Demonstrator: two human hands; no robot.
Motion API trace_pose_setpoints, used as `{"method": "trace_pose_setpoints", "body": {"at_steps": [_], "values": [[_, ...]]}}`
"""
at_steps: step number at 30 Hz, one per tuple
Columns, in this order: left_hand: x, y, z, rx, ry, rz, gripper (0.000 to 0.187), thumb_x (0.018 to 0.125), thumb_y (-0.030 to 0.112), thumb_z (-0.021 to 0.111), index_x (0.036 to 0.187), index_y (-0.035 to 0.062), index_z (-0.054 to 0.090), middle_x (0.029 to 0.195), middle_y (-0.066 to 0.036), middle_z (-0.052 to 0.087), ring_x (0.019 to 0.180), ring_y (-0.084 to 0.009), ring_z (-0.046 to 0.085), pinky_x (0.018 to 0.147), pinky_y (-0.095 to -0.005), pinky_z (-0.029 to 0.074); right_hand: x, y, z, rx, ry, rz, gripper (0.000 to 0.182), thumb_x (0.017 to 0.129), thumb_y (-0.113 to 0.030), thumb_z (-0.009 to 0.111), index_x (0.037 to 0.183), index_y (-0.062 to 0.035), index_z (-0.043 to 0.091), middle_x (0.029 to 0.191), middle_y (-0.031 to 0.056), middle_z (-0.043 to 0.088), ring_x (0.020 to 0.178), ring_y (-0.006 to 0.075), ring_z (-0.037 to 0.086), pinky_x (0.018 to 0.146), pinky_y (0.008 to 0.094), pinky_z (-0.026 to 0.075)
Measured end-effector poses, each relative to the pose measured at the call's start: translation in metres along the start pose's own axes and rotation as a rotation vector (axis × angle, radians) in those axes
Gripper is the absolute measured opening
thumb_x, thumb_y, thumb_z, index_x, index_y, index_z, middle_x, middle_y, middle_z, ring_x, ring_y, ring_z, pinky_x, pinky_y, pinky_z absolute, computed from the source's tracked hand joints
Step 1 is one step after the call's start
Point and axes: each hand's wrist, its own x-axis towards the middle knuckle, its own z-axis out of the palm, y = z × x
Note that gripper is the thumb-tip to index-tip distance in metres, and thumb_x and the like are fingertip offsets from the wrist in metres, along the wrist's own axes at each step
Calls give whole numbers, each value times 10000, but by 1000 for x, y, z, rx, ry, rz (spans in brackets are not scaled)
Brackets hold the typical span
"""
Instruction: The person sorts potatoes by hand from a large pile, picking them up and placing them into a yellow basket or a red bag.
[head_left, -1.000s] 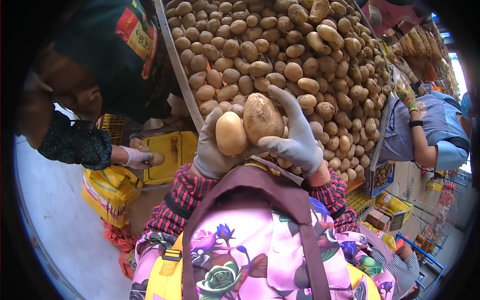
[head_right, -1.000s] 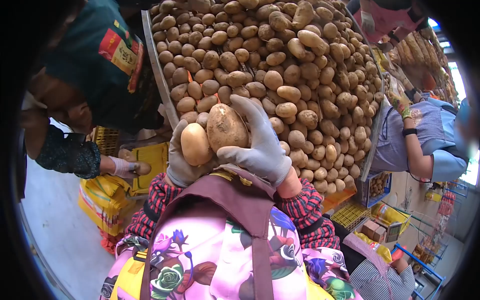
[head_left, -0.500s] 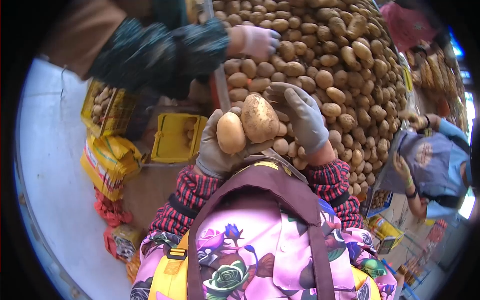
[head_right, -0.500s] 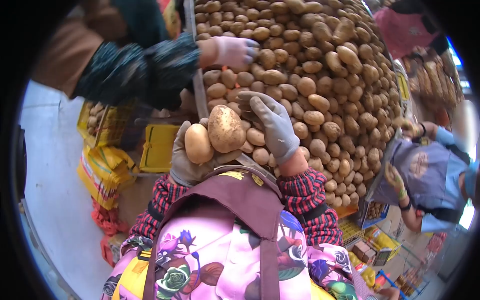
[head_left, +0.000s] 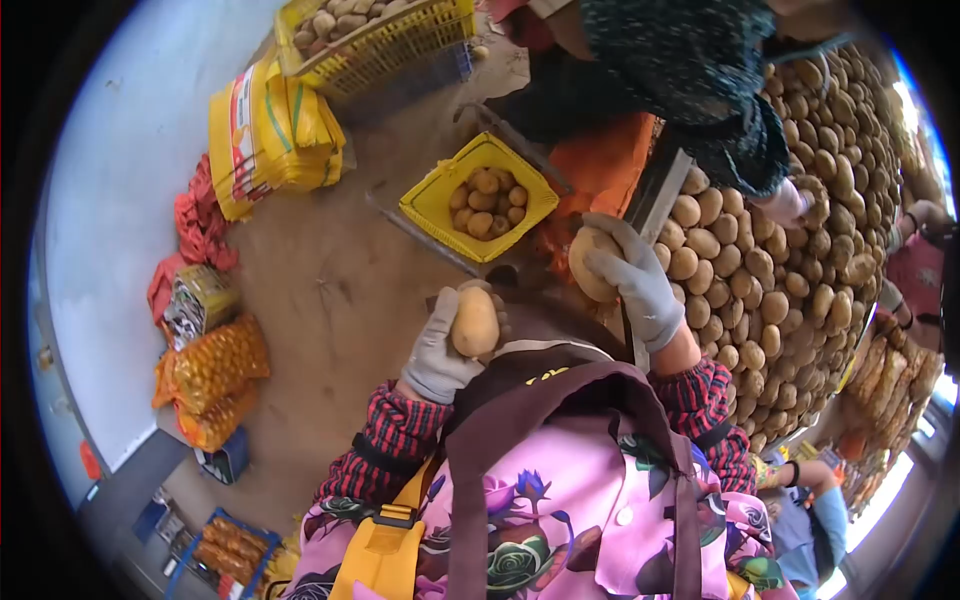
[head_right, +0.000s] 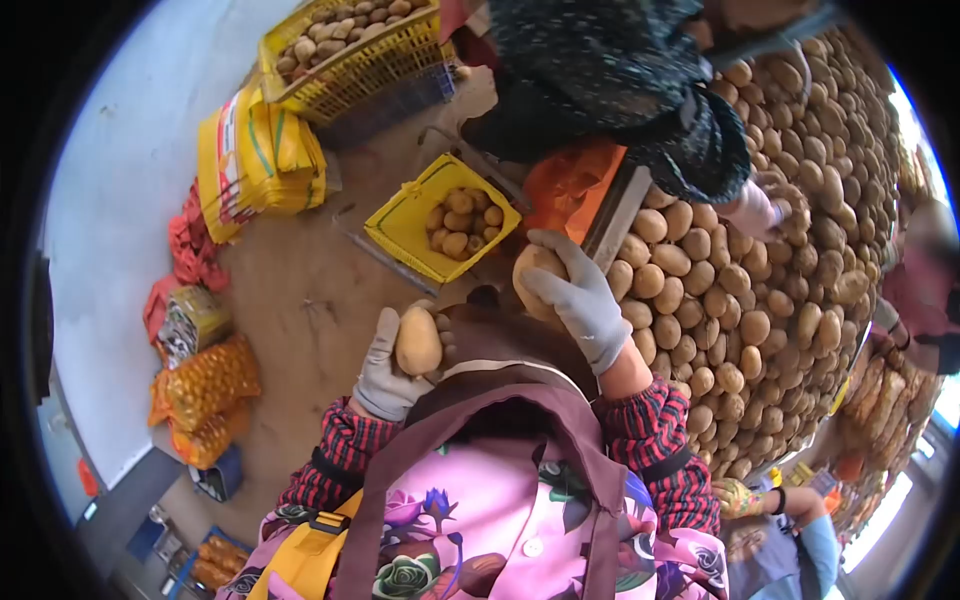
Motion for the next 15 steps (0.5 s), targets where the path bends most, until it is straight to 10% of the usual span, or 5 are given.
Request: {"method": "trace_pose_setpoints", "body": {"at_steps": [9,15], "values": [[16,53,-1,-138,112,251,412,1023,434,528,1237,89,599,1079,-151,656,984,-305,659,877,-435,592,68,-25,17,-106,-136,-81,560,999,-261,569,1458,24,423,1357,111,535,1205,180,567,1027,317,462],[36,54,17,-227,0,202,488,987,456,600,1265,57,566,1142,-159,647,1027,-322,657,900,-456,593,40,-33,38,-173,-133,-91,659,882,-240,739,1446,-21,477,1334,138,562,1129,169,582,983,281,457]]}}
